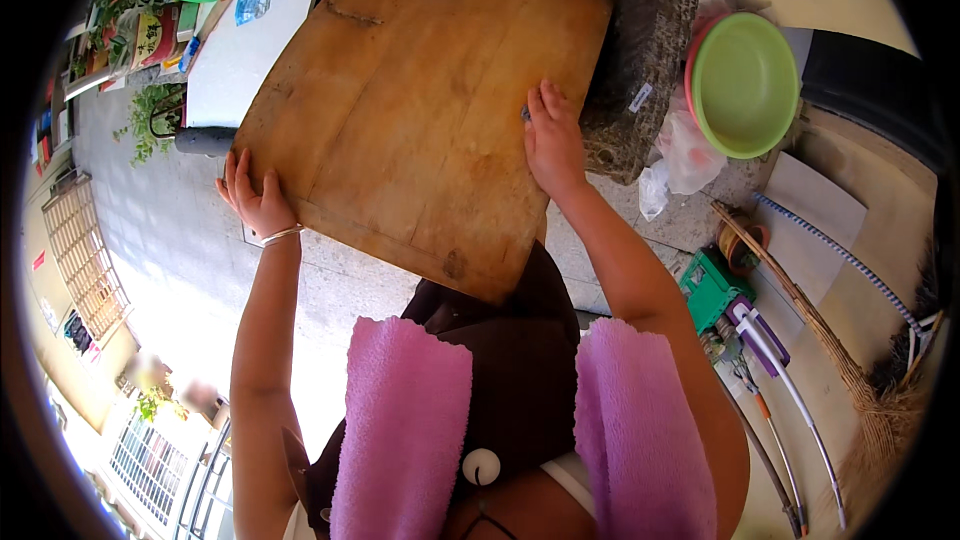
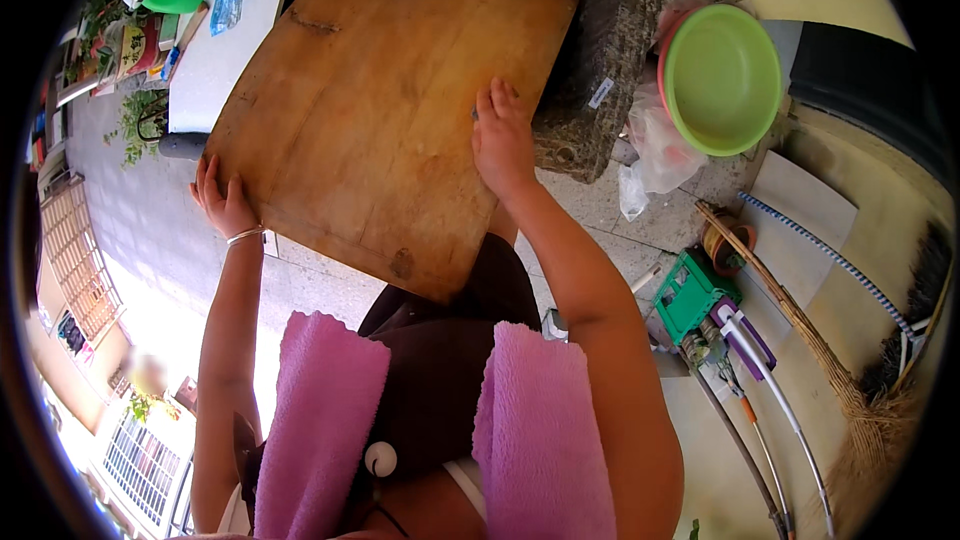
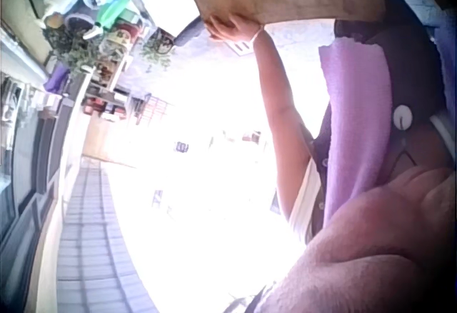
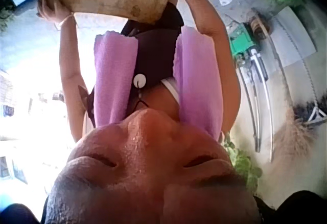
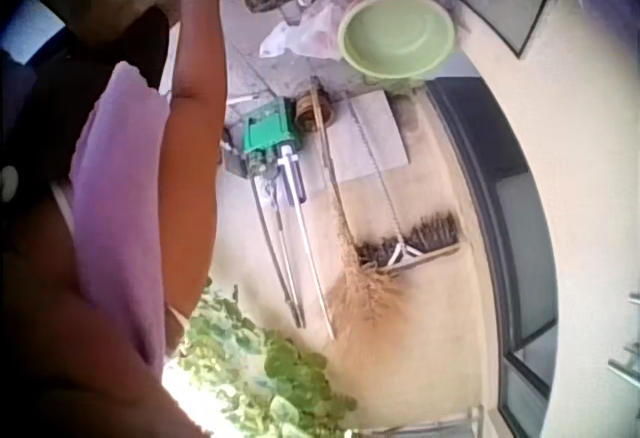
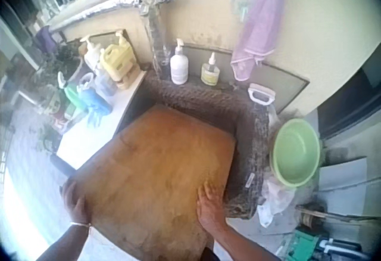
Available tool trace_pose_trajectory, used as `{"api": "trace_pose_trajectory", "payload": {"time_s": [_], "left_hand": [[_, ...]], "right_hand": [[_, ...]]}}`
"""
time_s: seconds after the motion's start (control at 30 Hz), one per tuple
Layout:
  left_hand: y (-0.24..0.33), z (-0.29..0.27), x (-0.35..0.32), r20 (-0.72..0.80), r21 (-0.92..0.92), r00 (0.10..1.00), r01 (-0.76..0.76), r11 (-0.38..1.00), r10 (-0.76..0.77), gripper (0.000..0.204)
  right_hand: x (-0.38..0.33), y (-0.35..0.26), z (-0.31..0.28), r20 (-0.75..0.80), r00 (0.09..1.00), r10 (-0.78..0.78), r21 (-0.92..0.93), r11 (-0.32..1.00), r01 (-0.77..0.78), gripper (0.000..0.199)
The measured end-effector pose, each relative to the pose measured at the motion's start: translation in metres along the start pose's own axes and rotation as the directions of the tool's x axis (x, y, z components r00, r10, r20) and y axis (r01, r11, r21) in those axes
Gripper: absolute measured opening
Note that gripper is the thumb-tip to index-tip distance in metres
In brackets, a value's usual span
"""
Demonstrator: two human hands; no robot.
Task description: The person scrubs a large wooden cutting board with a steel wool pad under running water at an outdoor sink. They rinse the board, flip it to clean both sides, and then carry it to a nearby table to set it down.
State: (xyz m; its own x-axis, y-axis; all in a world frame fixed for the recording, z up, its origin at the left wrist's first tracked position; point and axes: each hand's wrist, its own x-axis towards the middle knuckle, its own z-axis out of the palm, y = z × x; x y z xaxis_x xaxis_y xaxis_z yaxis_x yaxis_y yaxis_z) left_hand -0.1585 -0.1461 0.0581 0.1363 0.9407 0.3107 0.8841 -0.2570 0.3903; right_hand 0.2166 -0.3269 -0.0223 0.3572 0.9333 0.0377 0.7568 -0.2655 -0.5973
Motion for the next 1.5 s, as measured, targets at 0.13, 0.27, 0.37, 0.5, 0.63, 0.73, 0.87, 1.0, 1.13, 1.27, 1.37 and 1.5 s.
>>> {"api": "trace_pose_trajectory", "payload": {"time_s": [0.13, 0.27, 0.37, 0.5, 0.63, 0.73, 0.87, 1.0, 1.13, 1.27, 1.37, 1.5], "left_hand": [[0.006, -0.002, 0.0, -0.02, -0.004, 1.0, 0.02, 1.0, -0.02, 0.043], [-0.002, 0.001, -0.001, -0.012, -0.004, 1.0, -0.013, 1.0, 0.013, 0.043], [0.011, 0.009, 0.007, -0.009, -0.027, 1.0, -0.018, 0.999, 0.018, 0.042], [-0.003, 0.001, -0.003, -0.04, 0.0, 0.999, -0.03, 1.0, 0.03, 0.042], [-0.001, -0.004, -0.006, -0.014, -0.016, 1.0, -0.012, 1.0, 0.012, 0.042], [0.008, 0.012, 0.001, -0.014, -0.048, 1.0, -0.025, 0.999, 0.025, 0.041], [0.005, 0.003, 0.004, -0.013, -0.006, 1.0, -0.014, 1.0, 0.014, 0.041], [-0.001, -0.001, -0.004, -0.016, -0.014, 1.0, 0.013, 1.0, -0.013, 0.042], [0.0, -0.001, -0.001, -0.004, -0.015, 1.0, -0.026, 1.0, 0.026, 0.042], [0.008, 0.004, 0.01, 0.017, -0.014, 0.999, -0.05, 0.999, 0.05, 0.042], [-0.007, 0.0, -0.004, -0.015, 0.043, 1.0, -0.023, 0.999, 0.024, 0.043], [0.004, -0.005, -0.006, -0.023, -0.004, 1.0, -0.01, 1.0, 0.01, 0.043]], "right_hand": [[-0.085, -0.107, -0.047, 0.294, 0.929, -0.227, 0.244, 0.957, 0.156, 0.048], [-0.013, -0.02, -0.009, 0.128, 0.989, -0.076, 0.144, 0.988, 0.057, 0.047], [0.019, 0.004, 0.004, 0.034, 0.998, 0.048, 0.06, 0.997, -0.05, 0.046], [-0.08, -0.091, -0.025, 0.21, 0.97, -0.12, 0.182, 0.98, 0.082, 0.047], [-0.086, -0.085, -0.035, 0.264, 0.955, -0.136, 0.215, 0.973, 0.079, 0.048], [0.004, 0.016, -0.005, 0.064, 0.991, 0.118, 0.046, 0.992, -0.121, 0.045], [-0.009, 0.004, 0.001, 0.018, 0.987, 0.158, -0.085, 0.984, -0.156, 0.046], [-0.111, -0.107, -0.044, 0.252, 0.967, -0.025, 0.135, 0.991, -0.009, 0.051], [-0.036, -0.017, -0.011, 0.059, 0.996, 0.067, 0.032, 0.997, -0.069, 0.047], [0.005, 0.028, 0.007, -0.01, 0.98, 0.201, -0.058, 0.978, -0.201, 0.048], [-0.062, -0.05, -0.017, 0.116, 0.99, 0.076, 0.045, 0.996, -0.081, 0.048], [-0.097, -0.089, -0.037, 0.248, 0.968, -0.027, 0.184, 0.983, -0.02, 0.05]]}}
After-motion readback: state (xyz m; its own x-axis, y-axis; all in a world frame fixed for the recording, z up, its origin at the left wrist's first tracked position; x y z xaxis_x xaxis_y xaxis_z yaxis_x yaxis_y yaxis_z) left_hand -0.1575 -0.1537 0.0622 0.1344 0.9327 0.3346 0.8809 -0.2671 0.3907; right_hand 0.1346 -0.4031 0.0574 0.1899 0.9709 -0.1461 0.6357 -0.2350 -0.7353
